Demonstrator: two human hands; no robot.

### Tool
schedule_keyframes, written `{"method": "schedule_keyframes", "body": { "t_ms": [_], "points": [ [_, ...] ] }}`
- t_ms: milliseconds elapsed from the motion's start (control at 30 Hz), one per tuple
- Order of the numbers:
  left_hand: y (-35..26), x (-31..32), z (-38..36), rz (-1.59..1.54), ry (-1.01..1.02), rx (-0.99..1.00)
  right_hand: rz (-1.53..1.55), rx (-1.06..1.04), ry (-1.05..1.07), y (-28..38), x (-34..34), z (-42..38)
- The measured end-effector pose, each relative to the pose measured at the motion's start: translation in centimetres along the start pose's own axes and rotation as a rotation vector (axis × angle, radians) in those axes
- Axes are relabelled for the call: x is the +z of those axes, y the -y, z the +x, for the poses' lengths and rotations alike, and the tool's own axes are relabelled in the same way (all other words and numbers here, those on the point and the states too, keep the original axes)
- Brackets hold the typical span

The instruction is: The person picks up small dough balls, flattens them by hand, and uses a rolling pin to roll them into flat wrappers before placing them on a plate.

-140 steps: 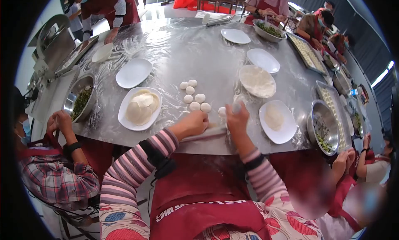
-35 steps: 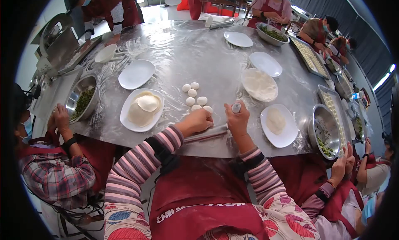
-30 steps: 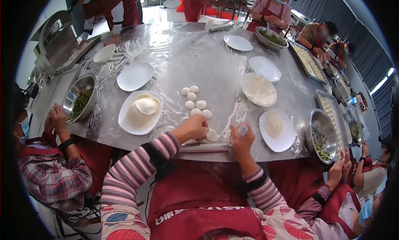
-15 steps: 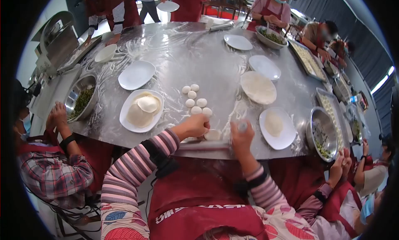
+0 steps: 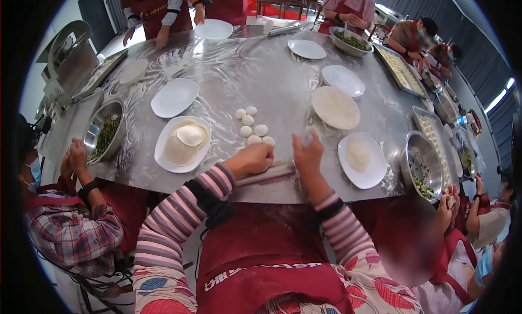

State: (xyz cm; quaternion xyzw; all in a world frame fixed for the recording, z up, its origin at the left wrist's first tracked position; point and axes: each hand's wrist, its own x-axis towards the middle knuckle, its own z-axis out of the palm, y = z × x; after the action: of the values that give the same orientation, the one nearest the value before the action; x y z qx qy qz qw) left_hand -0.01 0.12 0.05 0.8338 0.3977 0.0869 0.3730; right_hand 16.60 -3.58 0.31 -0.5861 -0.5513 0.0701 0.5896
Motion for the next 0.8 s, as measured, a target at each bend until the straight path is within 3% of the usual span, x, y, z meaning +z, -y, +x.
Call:
{"method": "schedule_keyframes", "body": {
  "t_ms": [67,133,200,267,333,400,567,633,667,733,767,800],
  "points": [
    [0.0,0.4,1.2,0.034,-0.138,-0.008,-0.027,-0.042,-0.019,-0.8,1.1,0.6],
    [-0.4,0.2,1.1,-0.014,-0.111,0.025,-0.06,-0.096,-0.026,-0.8,0.8,0.6],
    [-0.8,-0.4,0.0,-0.001,0.027,0.023,0.001,0.12,0.04,-0.6,-2.0,-2.3],
    [-0.4,-0.6,-0.6,0.028,-0.044,0.035,0.064,0.17,0.063,-0.7,-3.7,-4.6],
    [-0.1,-0.5,-1.1,-0.254,0.055,-0.098,0.127,0.244,0.063,-0.5,-3.6,-4.7],
    [-0.4,-0.3,-0.5,-0.142,0.023,-0.056,-0.041,0.017,-0.013,0.0,-1.4,-1.4],
    [-0.3,-0.2,0.5,0.025,-0.1,0.038,-0.064,-0.017,0.035,-0.4,-0.1,0.2],
    [-1.4,-1.1,-0.9,0.036,0.054,-0.014,-0.091,-0.082,-0.009,-0.7,-2.2,-2.1],
    [-1.0,-1.0,-1.1,0.031,0.046,-0.019,-0.088,-0.087,0.0,-0.8,-3.0,-3.4],
    [-0.5,-0.8,-1.5,-0.332,0.114,-0.177,0.177,0.201,0.067,-0.2,-4.0,-4.9],
    [-0.5,-0.7,-1.4,-0.33,0.126,-0.184,0.068,0.077,0.063,-0.2,-3.8,-4.2],
    [-0.9,-0.6,-1.3,-0.193,0.081,-0.107,0.065,0.095,0.055,-0.2,-2.6,-2.9]
  ]
}}
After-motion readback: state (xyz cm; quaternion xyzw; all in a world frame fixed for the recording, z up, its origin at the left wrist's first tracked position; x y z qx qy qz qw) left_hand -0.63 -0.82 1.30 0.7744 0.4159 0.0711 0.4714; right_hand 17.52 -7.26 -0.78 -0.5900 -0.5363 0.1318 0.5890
